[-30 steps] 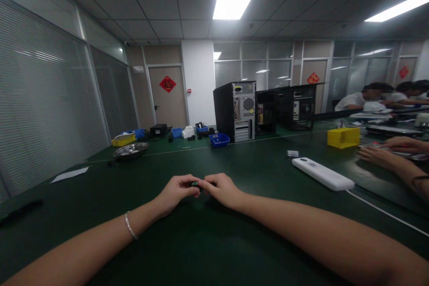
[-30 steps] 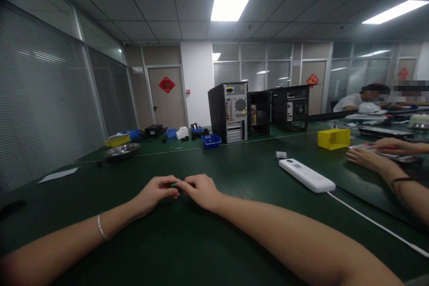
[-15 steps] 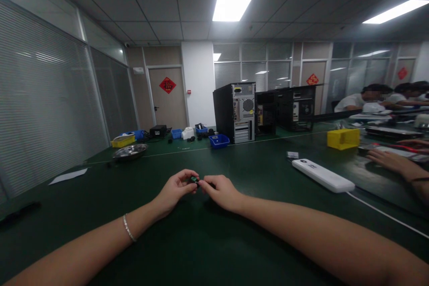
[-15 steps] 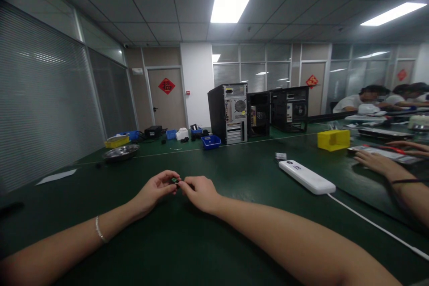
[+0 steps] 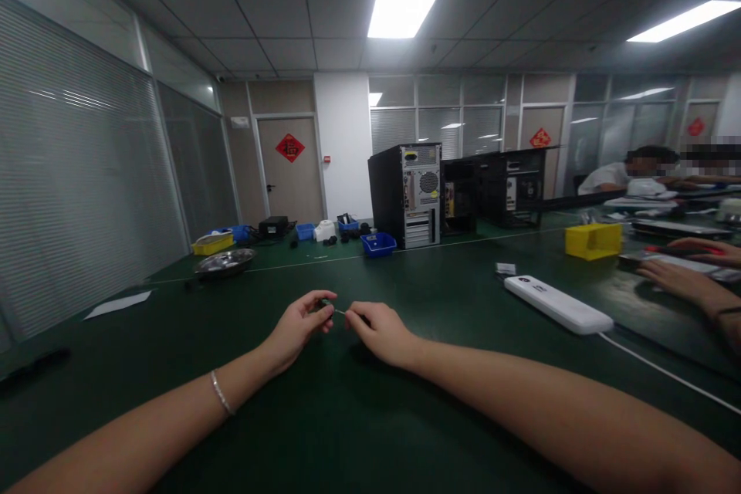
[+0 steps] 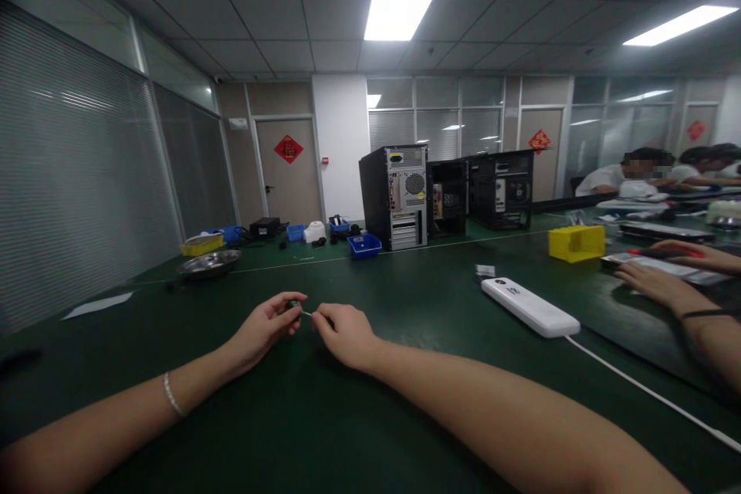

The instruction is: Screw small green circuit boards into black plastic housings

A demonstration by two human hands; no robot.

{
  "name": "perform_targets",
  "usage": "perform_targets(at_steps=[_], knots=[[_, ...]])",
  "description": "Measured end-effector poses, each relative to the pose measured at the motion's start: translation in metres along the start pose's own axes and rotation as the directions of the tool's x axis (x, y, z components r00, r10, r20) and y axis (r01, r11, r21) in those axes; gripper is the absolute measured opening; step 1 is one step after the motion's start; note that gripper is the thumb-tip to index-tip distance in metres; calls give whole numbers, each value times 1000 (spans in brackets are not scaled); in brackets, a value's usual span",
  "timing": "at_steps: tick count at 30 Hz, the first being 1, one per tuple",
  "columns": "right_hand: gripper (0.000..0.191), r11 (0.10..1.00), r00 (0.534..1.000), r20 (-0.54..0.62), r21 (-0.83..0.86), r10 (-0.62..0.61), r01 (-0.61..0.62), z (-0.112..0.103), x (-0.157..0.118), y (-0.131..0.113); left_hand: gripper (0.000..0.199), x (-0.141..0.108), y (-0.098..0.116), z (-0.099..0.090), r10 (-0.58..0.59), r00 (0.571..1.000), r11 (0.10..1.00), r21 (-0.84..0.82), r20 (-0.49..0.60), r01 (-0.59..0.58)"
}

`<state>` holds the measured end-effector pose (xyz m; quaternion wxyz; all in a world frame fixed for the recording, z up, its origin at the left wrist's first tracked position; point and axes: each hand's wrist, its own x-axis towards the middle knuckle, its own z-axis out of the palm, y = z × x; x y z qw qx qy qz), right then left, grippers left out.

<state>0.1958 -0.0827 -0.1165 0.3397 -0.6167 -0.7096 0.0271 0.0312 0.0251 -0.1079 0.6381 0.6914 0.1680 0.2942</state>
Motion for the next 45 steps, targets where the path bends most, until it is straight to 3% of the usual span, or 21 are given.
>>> perform_targets(at_steps=[5, 15, 21, 27, 32, 45], knots=[[31, 999, 1000, 3, -33, 21, -20, -1, -1, 1, 50, 0, 0, 2, -31, 999, 999, 40, -18, 32], [24, 989, 1000, -1, -148, 28, -27, 1, 0, 3, 49, 9, -13, -10, -8, 1000, 1000, 9, -17, 8], [23, 990, 997, -45, -125, 68, -73, -1, 0, 4, 42, 8, -13, -10, 60, 996, 978, 197, 65, -72], [22, 996, 997, -64, -72, 50, -55, -2, 0, 2, 39, 5, -11, -10, 196, 980, 884, 426, 40, -194], [22, 998, 995, -94, -62, 22, -28, -3, 0, 3, 35, 1, -8, -9, 255, 967, 797, 560, 26, -225], [23, 990, 998, -58, -138, 8, -16, -1, 0, 5, 30, -8, 2, 0, 337, 913, 555, 735, 231, -390]])
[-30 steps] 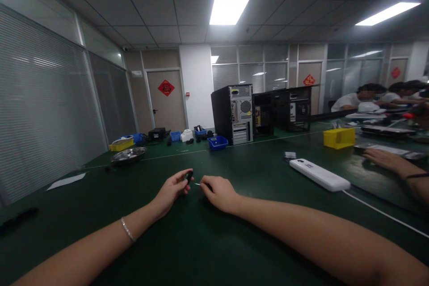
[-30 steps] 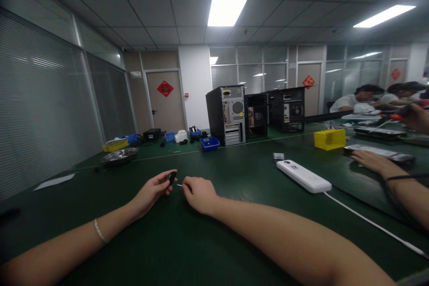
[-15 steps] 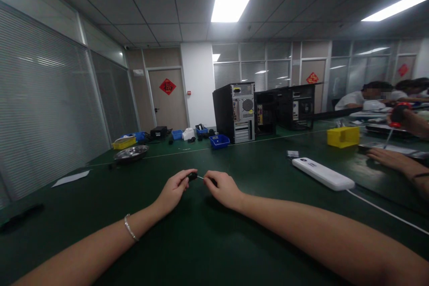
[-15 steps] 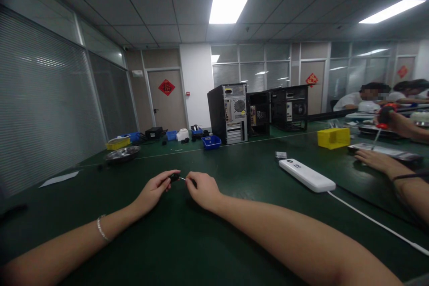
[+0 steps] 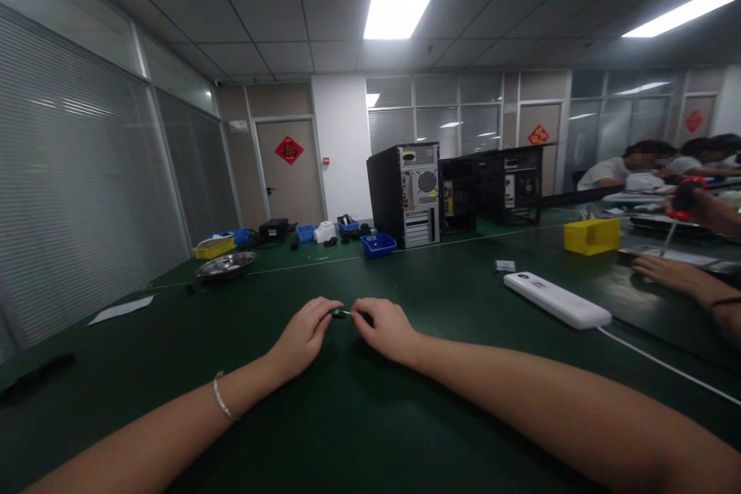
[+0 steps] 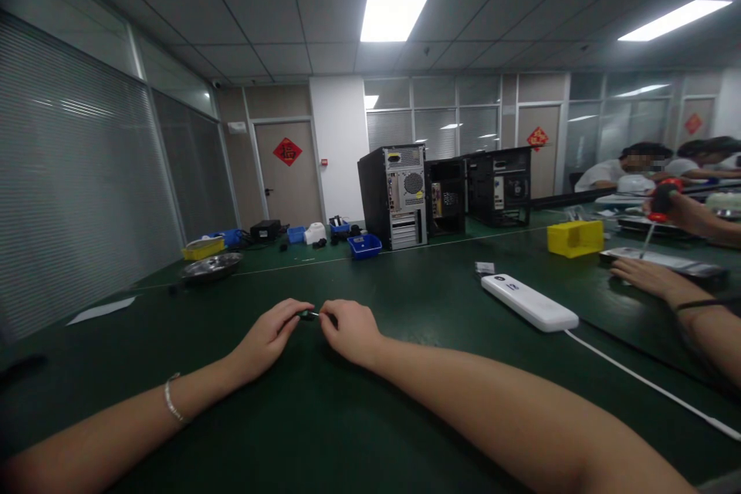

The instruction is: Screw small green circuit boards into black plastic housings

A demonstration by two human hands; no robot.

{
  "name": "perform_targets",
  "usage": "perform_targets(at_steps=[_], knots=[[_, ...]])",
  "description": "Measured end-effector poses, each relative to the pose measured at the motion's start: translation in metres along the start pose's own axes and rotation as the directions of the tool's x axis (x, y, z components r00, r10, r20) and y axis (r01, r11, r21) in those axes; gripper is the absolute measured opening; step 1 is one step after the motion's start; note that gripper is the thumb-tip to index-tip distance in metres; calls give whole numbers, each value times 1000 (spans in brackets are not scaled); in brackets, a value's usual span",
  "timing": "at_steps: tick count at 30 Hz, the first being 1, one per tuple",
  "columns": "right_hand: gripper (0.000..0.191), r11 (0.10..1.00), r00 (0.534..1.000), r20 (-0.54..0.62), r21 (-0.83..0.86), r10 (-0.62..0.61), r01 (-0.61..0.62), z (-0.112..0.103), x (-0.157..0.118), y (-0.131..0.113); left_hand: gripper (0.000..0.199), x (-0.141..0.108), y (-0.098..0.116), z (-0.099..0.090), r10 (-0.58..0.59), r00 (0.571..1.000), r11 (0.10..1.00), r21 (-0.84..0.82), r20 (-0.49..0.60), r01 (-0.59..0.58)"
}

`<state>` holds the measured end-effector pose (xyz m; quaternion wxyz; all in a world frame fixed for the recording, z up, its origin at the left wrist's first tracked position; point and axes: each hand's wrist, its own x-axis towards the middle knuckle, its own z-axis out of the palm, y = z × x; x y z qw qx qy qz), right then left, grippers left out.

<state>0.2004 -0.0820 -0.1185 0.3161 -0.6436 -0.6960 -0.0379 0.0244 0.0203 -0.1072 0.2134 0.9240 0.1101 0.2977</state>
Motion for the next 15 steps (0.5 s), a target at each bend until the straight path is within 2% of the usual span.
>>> perform_targets(at_steps=[8, 15], knots=[[24, 1000, 1000, 12, -24, -16, 17, 2, -1, 1, 29, 0, 2, -1, 15, 998, 994, 106, 69, -22], [24, 999, 999, 25, 20, -45, 45, 0, 0, 0, 29, 1, 5, -2, -11, 995, 999, 48, 95, 6]])
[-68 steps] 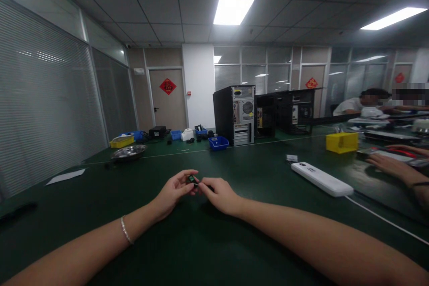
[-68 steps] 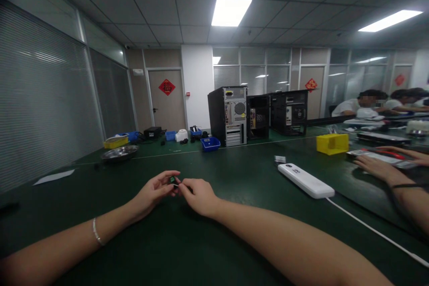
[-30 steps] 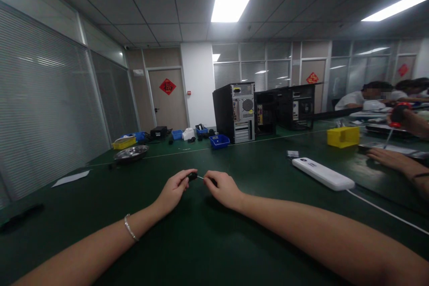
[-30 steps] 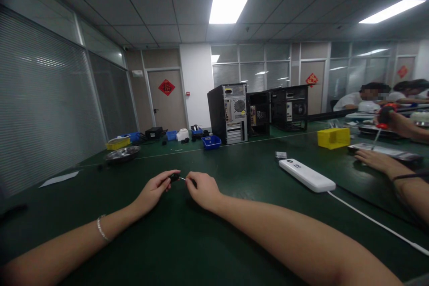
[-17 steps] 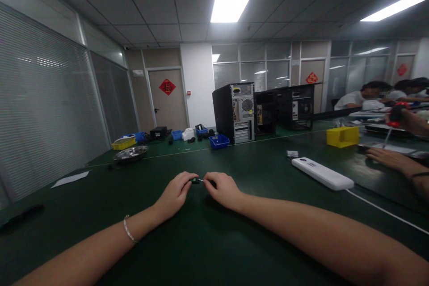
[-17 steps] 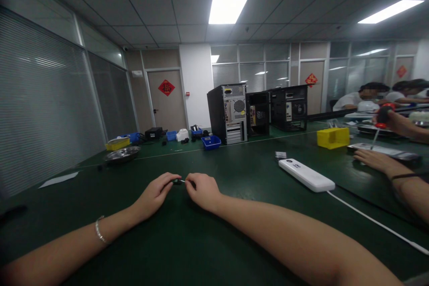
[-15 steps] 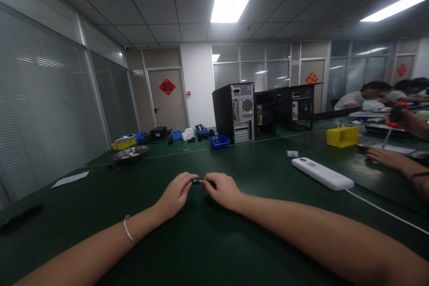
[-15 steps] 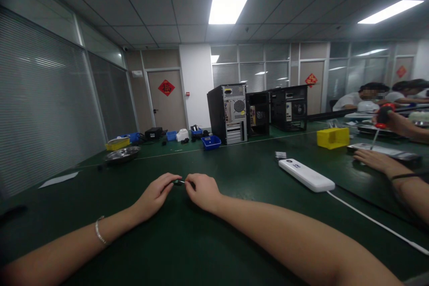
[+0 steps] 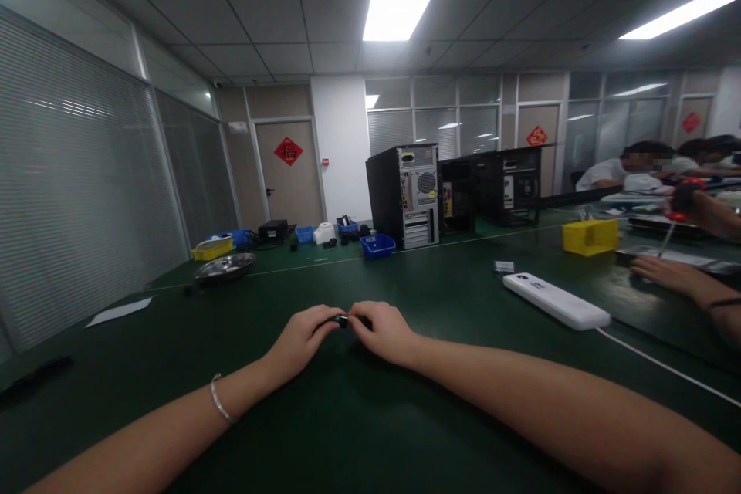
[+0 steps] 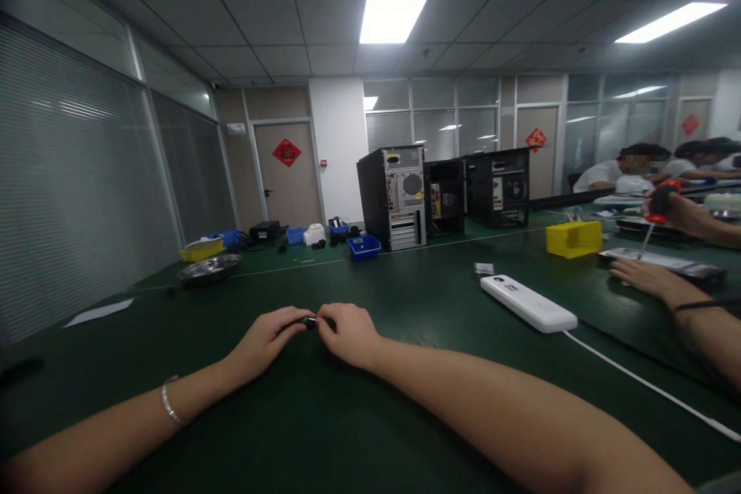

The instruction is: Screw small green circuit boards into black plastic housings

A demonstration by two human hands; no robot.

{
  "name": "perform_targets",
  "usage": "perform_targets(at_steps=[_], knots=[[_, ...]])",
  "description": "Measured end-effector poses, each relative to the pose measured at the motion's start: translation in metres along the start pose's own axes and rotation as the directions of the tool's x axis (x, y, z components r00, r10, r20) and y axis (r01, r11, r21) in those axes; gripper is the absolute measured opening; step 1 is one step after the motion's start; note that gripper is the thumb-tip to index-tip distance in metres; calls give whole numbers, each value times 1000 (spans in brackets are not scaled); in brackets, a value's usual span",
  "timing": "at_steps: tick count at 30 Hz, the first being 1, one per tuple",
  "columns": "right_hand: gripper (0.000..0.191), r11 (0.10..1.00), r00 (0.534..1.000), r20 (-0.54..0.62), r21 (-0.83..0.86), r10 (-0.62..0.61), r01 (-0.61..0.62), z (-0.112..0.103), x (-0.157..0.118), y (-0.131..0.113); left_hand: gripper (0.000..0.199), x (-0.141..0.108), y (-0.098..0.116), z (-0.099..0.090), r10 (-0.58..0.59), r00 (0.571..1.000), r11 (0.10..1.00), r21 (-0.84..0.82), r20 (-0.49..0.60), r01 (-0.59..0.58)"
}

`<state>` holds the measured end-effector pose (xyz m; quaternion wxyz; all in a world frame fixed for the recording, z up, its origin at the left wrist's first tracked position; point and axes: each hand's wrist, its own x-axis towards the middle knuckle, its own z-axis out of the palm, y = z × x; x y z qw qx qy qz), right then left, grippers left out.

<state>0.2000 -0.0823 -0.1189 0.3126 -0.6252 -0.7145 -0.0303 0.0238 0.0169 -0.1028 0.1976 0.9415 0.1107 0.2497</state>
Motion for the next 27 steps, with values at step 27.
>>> perform_targets(at_steps=[27], knots=[[24, 995, 993, -60, 19, 102, -101, -2, 0, 0, 34, -1, 1, -2, 96, 934, 991, -119, 345, -58]])
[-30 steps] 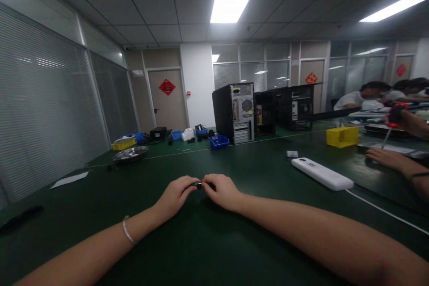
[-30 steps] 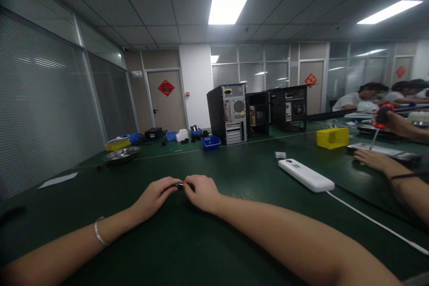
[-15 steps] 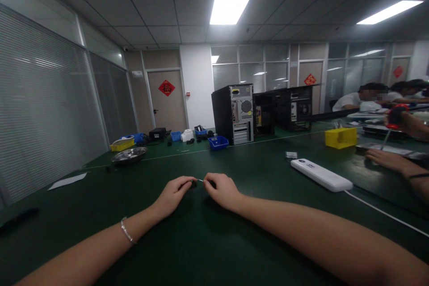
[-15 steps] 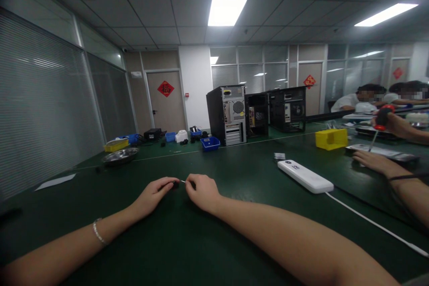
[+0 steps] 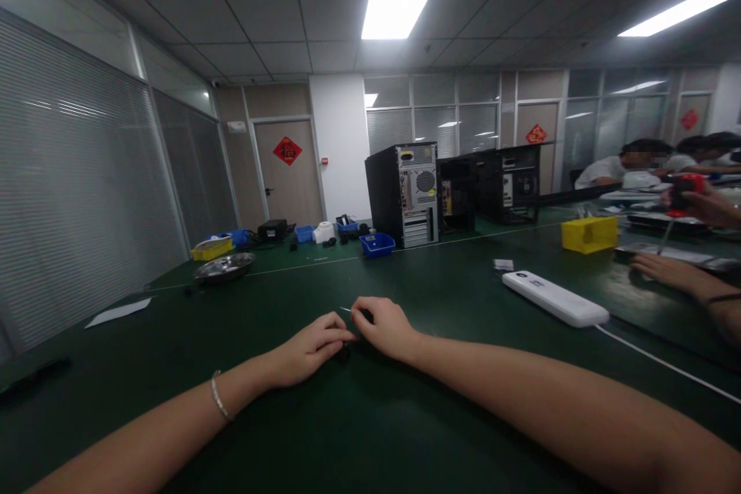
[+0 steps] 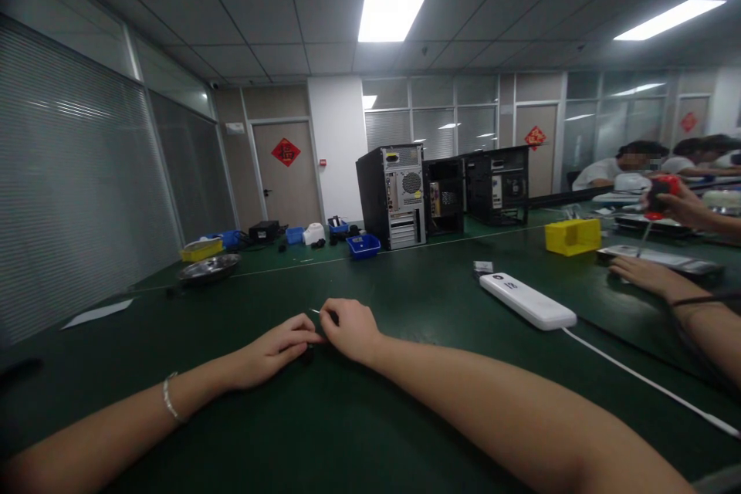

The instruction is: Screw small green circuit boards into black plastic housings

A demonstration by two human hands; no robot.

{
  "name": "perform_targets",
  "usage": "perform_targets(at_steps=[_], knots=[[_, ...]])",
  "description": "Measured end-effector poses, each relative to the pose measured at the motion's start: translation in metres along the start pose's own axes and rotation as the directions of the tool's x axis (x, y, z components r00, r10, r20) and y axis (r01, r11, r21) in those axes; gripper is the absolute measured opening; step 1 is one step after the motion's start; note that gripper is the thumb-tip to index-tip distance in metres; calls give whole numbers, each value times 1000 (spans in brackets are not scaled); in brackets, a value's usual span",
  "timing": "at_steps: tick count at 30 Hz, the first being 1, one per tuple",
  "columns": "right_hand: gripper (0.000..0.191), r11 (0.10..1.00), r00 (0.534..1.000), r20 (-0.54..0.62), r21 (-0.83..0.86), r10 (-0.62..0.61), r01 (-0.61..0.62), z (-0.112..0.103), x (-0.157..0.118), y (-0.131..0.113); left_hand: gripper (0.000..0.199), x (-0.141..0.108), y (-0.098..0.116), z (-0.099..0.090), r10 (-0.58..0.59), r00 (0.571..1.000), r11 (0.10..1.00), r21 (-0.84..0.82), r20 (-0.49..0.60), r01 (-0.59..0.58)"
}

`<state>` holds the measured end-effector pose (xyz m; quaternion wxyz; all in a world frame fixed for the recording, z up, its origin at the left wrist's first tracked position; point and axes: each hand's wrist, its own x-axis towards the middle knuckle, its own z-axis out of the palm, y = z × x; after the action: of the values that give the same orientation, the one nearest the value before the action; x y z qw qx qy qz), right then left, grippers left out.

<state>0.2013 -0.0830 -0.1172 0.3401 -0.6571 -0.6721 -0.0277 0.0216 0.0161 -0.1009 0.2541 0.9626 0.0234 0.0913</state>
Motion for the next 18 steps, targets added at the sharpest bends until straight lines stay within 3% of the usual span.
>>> perform_targets(at_steps=[9, 18], knots=[[26, 1000, 1000, 22, 3, 20, -20, -2, 1, -2, 28, -1, 7, 4, -114, 984, 991, 52, -138, 122], [23, 993, 992, 105, 83, 69, -78, -5, 7, 5, 39, 0, 20, 9, -108, 981, 986, 112, -160, 127]])
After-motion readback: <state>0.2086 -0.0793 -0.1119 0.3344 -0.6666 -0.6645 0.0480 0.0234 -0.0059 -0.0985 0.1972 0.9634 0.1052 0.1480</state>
